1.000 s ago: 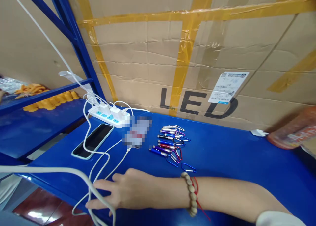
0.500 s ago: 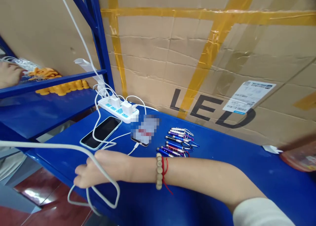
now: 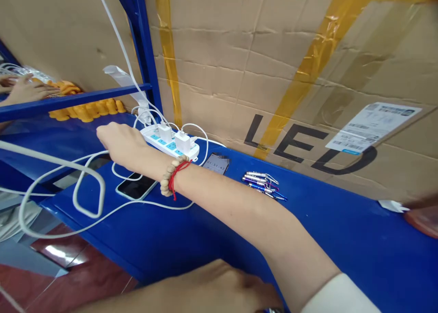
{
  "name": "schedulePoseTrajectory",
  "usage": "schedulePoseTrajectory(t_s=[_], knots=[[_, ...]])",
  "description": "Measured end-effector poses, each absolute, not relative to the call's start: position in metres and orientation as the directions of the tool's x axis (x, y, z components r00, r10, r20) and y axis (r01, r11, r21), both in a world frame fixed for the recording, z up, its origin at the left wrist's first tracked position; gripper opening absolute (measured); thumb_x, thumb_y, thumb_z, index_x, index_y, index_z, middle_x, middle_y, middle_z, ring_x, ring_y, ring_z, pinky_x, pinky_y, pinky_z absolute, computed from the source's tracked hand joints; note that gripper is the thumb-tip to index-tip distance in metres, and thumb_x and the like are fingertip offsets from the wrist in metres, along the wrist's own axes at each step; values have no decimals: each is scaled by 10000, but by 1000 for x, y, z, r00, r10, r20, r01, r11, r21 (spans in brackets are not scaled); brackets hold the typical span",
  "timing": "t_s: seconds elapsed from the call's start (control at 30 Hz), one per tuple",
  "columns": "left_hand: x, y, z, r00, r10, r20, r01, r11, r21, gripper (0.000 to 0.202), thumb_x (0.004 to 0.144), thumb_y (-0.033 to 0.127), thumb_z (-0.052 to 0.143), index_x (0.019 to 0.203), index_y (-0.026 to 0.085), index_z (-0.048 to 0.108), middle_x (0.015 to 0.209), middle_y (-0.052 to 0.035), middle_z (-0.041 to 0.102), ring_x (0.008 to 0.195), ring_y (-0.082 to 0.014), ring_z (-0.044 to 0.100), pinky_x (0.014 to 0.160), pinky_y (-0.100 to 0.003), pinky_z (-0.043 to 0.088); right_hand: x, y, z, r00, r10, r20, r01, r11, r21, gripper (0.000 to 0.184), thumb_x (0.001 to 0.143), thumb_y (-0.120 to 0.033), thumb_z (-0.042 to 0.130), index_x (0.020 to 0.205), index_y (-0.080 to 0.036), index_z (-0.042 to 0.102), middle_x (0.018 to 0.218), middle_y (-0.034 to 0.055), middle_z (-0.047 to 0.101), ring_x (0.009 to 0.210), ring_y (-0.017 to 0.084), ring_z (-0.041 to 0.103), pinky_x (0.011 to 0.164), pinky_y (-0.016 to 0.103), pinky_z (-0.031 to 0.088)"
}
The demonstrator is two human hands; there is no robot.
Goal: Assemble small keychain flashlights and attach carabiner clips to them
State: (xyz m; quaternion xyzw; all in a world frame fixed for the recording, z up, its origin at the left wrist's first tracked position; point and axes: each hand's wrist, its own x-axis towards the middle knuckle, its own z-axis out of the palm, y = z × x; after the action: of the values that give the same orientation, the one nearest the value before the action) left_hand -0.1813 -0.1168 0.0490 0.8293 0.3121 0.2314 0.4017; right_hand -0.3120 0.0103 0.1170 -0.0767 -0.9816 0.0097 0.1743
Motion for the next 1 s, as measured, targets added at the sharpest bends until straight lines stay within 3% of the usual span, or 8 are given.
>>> schedulePoseTrajectory(t_s=[0.07,0.13,0.23,0.3,0.4,0.57,0.73,1.0], knots=[[-181,-105,49,728,685,27,424,-481,767,181,886,145,483,1028,202,580,912,-39,696,844,-210,664,744,-283,518,-304,2,118,-919,221,326,202,975,-92,426,848,-115,171,1035,-60,550,985,-54,604,913,98,629,678,201,466],[-179,-96,45,687,725,58,448,-485,751,207,910,158,425,1056,202,564,964,-49,687,908,-211,646,806,-297,497,-281,-9,126,-934,183,306,121,970,-211,256,836,-148,394,1003,-152,587,963,-88,623,885,88,623,660,203,471],[-174,-87,32,574,812,105,474,-434,766,243,932,197,370,1105,212,540,1019,-52,670,963,-218,621,850,-323,472,-221,-19,141,-868,156,472,107,986,-129,168,792,-165,503,903,-178,628,874,-135,611,886,73,596,728,194,449],[-169,-83,25,517,849,111,480,-395,783,265,936,219,359,1147,218,519,1030,-54,665,977,-225,609,859,-335,461,-169,-20,143,-882,182,435,174,983,-58,162,809,-210,528,890,-202,669,841,-110,622,865,82,604,744,203,445],[-158,-78,23,454,885,103,486,-343,804,284,933,235,358,1174,218,508,1063,-58,648,989,-236,594,853,-348,450,-88,-14,126,-844,310,438,253,950,-185,152,840,-282,570,902,-216,692,881,-37,669,811,102,620,647,169,452],[-131,-69,27,404,910,91,434,-278,857,290,936,266,315,1033,174,572,871,-52,649,797,-212,604,737,-320,459,10,-13,76,-684,564,463,343,809,-478,120,817,-240,619,870,-177,706,857,43,662,795,136,626,708,242,512],[-108,-58,22,508,854,112,381,-340,860,265,913,237,341,845,161,585,704,-5,573,668,-161,547,638,-260,421,56,-31,56,-617,616,490,389,780,-490,90,797,-201,638,832,-174,716,859,60,641,763,142,621,650,246,522],[-115,-57,18,570,819,69,375,-334,865,164,898,219,375,861,175,528,673,37,519,627,-117,504,605,-213,382,76,-37,45,-603,641,475,292,732,-616,107,748,-175,688,848,-159,723,763,42,655,669,114,614,578,203,501]])
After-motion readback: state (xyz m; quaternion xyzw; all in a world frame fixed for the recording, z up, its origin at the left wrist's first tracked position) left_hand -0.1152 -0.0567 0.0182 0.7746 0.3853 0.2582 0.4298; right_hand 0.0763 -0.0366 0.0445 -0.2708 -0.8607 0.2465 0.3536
